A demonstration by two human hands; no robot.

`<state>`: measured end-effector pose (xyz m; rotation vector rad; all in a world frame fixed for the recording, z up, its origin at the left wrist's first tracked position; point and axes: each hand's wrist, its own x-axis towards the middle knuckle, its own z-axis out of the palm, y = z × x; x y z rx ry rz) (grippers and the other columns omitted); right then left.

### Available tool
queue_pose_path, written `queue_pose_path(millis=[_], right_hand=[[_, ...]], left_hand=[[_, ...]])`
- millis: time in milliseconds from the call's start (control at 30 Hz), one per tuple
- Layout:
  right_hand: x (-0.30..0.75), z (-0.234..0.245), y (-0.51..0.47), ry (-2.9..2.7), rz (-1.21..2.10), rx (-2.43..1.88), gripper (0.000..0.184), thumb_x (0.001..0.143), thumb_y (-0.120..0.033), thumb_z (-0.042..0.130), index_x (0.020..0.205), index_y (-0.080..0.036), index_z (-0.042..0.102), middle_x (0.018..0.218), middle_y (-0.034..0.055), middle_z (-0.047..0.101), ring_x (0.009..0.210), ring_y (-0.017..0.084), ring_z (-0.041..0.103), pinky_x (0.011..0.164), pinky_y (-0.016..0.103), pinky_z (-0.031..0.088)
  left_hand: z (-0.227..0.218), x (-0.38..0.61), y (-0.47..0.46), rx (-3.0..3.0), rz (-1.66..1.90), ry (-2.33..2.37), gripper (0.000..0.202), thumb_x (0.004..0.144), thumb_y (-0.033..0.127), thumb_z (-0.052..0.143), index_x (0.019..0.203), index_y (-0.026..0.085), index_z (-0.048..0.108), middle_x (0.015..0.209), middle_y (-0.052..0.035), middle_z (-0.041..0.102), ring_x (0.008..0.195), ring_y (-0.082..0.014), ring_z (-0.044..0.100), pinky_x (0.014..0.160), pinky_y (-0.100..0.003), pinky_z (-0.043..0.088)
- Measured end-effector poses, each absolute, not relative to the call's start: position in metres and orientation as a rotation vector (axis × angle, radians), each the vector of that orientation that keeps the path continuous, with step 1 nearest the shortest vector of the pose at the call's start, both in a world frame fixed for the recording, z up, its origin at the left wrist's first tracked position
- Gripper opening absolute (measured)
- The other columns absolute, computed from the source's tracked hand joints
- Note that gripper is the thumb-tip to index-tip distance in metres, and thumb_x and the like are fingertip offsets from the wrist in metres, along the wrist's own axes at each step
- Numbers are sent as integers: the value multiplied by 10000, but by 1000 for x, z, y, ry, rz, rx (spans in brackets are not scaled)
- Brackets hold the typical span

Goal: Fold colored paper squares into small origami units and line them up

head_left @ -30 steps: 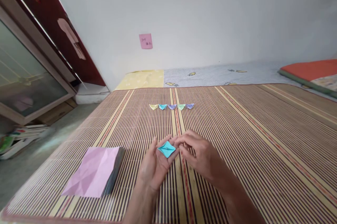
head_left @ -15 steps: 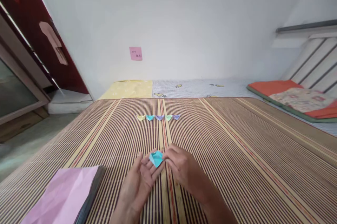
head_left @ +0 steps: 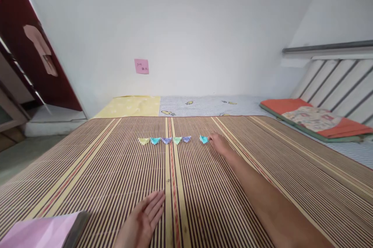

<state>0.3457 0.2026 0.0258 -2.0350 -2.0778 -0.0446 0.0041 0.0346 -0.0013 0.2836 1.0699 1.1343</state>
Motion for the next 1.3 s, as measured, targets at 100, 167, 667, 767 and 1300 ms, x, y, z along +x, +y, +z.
queue_pose_path(millis=[100,167,667,767,1300], right_hand=[[344,16,224,-2132,-65,-2040,297,994,-320,639,1248,-166,627,1249,95,652,1050,239,673,888,442,581],[343,9,235,-2168,-71,-2032,300,994,-321,638,1252,-168,626,1257,96,649,1057,240,671,893,445,579],[342,-7,259,-2301,-116,-1942,297,995,-320,638,1249,-167,626,1249,95,652,1047,238,674,886,442,581],[338,-1,254,-2300,-144,-1896,289,996,-319,635,1243,-170,631,1264,98,647,1067,241,666,906,449,573],[314,3,268,-2146,-90,-2061,299,995,-321,635,1255,-174,626,1272,98,643,1071,243,666,906,451,574]], left_hand=[[-6,3,37,275,1124,1102,469,1047,234,385,1468,53,482,1315,-257,684,1207,-335,669,1160,-532,416],[-8,2,39,270,1120,1108,462,1045,216,367,1452,39,494,1301,-265,689,1196,-341,675,1149,-540,427],[-4,9,33,297,1157,1137,413,1023,187,399,1366,19,554,1295,-279,687,1224,-365,651,1111,-534,478],[-5,9,33,285,1149,1150,408,1028,192,393,1351,7,560,1299,-287,682,1221,-370,652,1098,-532,493],[-12,3,36,256,1145,1095,463,1006,166,456,1433,-12,484,1338,-305,650,1259,-374,622,1113,-541,470]])
